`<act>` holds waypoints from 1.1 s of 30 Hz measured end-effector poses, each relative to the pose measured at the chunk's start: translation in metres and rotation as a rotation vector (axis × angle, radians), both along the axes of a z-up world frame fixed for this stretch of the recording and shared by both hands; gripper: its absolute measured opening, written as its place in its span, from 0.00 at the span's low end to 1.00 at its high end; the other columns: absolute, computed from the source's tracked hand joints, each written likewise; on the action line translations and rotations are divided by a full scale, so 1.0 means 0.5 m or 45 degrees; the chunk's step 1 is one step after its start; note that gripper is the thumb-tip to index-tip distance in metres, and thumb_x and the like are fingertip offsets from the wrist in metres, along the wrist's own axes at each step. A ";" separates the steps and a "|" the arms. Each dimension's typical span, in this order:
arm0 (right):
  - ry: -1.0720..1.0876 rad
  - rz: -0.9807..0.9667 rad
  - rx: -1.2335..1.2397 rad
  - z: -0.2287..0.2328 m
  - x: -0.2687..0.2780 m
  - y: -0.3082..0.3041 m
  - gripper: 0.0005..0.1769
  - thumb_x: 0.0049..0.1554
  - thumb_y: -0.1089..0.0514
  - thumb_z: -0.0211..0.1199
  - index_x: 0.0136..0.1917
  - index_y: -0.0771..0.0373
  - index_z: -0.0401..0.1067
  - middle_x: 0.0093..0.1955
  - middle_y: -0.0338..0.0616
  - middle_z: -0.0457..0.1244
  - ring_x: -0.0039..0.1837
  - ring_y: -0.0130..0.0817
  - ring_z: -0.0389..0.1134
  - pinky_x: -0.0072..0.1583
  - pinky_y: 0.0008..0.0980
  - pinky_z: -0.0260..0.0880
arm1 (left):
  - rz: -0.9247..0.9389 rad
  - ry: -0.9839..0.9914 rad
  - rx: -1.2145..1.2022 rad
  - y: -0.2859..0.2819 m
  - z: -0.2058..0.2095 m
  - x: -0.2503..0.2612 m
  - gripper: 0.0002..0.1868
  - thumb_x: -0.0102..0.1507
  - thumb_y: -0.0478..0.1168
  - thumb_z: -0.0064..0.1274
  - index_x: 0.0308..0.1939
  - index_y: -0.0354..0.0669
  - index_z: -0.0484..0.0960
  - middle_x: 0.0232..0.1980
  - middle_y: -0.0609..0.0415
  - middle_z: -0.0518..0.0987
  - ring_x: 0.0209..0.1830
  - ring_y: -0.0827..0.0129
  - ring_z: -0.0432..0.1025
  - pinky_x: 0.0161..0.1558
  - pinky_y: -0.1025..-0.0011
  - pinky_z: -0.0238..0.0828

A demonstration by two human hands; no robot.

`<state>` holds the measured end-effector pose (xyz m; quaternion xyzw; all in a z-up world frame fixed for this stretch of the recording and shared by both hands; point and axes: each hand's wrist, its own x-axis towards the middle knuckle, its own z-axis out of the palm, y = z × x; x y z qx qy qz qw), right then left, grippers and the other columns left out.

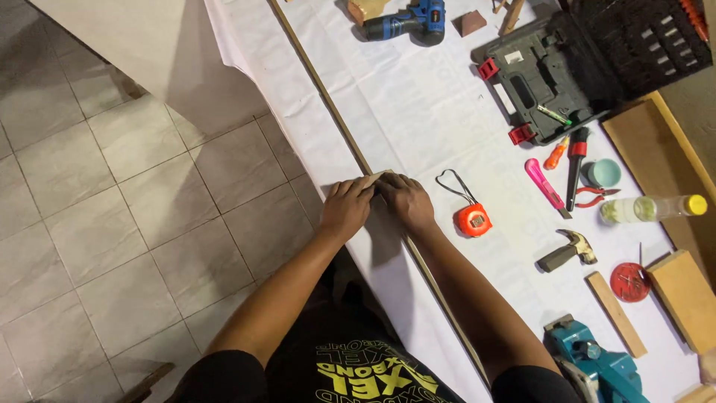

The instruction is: The recorder is using a power planer and measuring wood strips at a workbench.

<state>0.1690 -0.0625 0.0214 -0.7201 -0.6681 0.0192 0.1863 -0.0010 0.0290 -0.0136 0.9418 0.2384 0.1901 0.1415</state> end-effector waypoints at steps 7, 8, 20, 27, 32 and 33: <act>0.028 -0.037 -0.022 0.034 -0.015 -0.120 0.18 0.54 0.57 0.63 0.58 0.58 0.78 0.62 0.44 0.68 0.62 0.44 0.70 0.60 0.41 0.70 | -0.067 0.040 -0.101 -0.100 0.015 0.001 0.18 0.61 0.43 0.55 0.54 0.46 0.85 0.65 0.56 0.75 0.62 0.61 0.68 0.65 0.59 0.61; 0.022 -0.033 -0.008 0.036 -0.014 -0.124 0.18 0.55 0.57 0.63 0.58 0.58 0.78 0.62 0.45 0.68 0.62 0.44 0.70 0.61 0.42 0.70 | -0.079 0.048 -0.126 -0.101 0.024 0.002 0.18 0.62 0.43 0.55 0.55 0.45 0.85 0.65 0.56 0.76 0.62 0.61 0.68 0.65 0.58 0.61; -0.026 0.051 -0.018 -0.007 -0.013 0.002 0.22 0.55 0.59 0.59 0.62 0.59 0.77 0.66 0.49 0.66 0.67 0.47 0.67 0.66 0.43 0.67 | 0.031 0.171 -0.121 0.005 -0.031 -0.004 0.19 0.62 0.41 0.54 0.57 0.44 0.84 0.69 0.56 0.73 0.66 0.61 0.66 0.68 0.60 0.58; 0.019 0.022 -0.068 0.010 -0.010 0.175 0.18 0.55 0.57 0.60 0.58 0.58 0.78 0.63 0.48 0.68 0.64 0.48 0.69 0.64 0.45 0.68 | 0.099 0.182 -0.078 0.159 -0.035 0.014 0.19 0.60 0.40 0.54 0.56 0.45 0.84 0.69 0.56 0.72 0.67 0.60 0.65 0.68 0.56 0.56; 0.044 0.004 -0.041 -0.002 -0.003 0.295 0.16 0.58 0.57 0.59 0.58 0.56 0.78 0.63 0.47 0.68 0.63 0.47 0.69 0.64 0.44 0.68 | 0.115 0.169 -0.045 0.276 -0.053 0.023 0.19 0.62 0.40 0.54 0.57 0.45 0.83 0.70 0.57 0.72 0.68 0.60 0.65 0.68 0.57 0.58; 0.030 -0.004 -0.036 -0.013 0.001 0.312 0.16 0.59 0.58 0.57 0.59 0.55 0.78 0.63 0.47 0.68 0.64 0.46 0.69 0.64 0.43 0.68 | 0.121 0.155 -0.006 0.294 -0.062 0.025 0.19 0.62 0.40 0.54 0.57 0.45 0.83 0.70 0.57 0.72 0.68 0.61 0.65 0.67 0.58 0.58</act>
